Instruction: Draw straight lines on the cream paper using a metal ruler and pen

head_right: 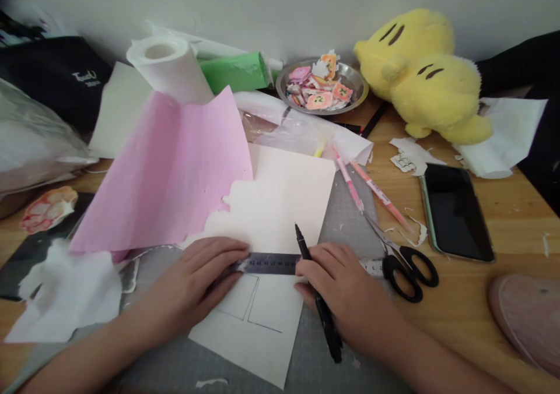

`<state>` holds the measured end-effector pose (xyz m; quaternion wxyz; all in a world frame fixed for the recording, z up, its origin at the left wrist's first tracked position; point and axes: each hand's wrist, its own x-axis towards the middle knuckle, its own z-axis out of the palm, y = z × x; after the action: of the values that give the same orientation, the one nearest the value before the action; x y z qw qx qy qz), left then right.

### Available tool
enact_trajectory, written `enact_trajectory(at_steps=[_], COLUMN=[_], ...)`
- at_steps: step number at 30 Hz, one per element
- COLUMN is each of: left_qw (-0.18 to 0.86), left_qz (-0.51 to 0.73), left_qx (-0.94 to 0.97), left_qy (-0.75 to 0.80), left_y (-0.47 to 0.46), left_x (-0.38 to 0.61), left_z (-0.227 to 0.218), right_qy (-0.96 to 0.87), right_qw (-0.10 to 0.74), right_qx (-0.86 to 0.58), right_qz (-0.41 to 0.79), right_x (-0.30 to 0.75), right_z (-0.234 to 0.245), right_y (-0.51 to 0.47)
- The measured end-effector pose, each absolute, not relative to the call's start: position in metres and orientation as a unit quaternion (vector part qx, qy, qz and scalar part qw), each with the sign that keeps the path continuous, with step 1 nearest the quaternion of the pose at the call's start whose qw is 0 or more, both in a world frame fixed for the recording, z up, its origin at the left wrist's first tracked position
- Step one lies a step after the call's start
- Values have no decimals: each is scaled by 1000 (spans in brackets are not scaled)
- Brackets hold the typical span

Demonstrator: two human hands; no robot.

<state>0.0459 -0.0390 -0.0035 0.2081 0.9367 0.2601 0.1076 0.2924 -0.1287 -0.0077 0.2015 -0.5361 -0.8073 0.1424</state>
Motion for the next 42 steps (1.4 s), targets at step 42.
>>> enact_trajectory(at_steps=[42], left_qw=[159], left_qz=[112], left_qx=[965], left_qy=[178], left_y=[-42], left_x=[49], left_z=[-6], right_qy=[-767], right_qw=[174], right_qx=[-606], right_qz=[121], right_x=[281], right_z=[-8], right_y=[-144])
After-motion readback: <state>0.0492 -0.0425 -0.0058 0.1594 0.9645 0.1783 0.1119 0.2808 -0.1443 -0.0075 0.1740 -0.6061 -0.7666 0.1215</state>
